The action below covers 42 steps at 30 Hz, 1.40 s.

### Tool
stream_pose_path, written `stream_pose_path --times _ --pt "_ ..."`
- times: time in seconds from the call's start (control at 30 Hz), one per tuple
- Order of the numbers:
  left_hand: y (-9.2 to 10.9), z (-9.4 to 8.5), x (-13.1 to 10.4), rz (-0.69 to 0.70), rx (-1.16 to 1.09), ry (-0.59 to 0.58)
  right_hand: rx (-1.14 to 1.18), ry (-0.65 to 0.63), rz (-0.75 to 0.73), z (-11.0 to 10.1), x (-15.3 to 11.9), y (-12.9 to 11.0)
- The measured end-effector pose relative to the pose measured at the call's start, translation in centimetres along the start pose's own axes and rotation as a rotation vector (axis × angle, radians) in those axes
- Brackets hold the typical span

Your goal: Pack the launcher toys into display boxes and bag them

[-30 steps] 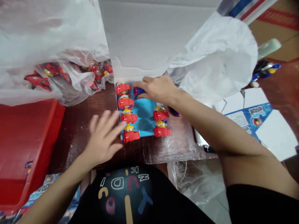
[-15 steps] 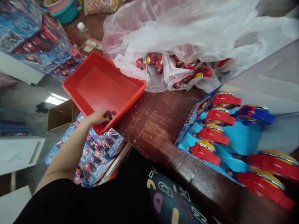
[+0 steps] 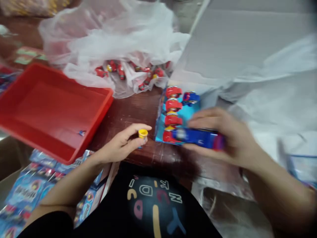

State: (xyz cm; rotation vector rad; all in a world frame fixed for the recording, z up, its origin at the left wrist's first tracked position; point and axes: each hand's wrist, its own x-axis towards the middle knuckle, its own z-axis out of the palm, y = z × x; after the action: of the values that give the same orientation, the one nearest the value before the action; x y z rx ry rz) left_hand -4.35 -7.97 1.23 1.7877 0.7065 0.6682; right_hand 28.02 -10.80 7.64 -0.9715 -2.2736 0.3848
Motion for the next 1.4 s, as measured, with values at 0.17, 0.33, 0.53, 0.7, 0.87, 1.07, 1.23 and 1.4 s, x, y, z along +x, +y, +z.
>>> stream_pose_path --times 0.17,0.33,0.53,0.7,0.87,1.07,1.23,1.4 --pt "0.8 2.5 2.5 -0.019 0.049 -0.197 0.014 -0.123 -0.075 1.7 0.5 1.3" --pt "1.9 2.5 3.8 0.119 0.275 -0.231 0.098 -0.187 -0.005 1.8 -0.5 0.9" --pt "0.9 3.8 5.3 0.755 0.972 0.09 0.565 -0.089 0.636 2.1 -1.2 -0.2" --pt "1.8 2.9 7.6 0.774 0.968 0.314 0.538 -0.012 0.676 -2.8 -1.1 0.0" --pt "0.7 4.5 11.0 0.51 0.918 0.213 -0.28 0.131 0.479 -5.8 -0.9 3.6" --pt "-2.6 7.5 13.0 0.212 0.855 0.008 -0.633 -0.28 0.532 0.0 0.7 7.6" --pt "-2.8 7.8 13.4 0.194 0.828 0.005 -0.583 -0.409 0.512 1.1 1.4 7.8" --pt "-2.5 6.2 12.2 0.153 0.716 0.089 -0.566 -0.403 0.624 2.7 2.8 9.5"
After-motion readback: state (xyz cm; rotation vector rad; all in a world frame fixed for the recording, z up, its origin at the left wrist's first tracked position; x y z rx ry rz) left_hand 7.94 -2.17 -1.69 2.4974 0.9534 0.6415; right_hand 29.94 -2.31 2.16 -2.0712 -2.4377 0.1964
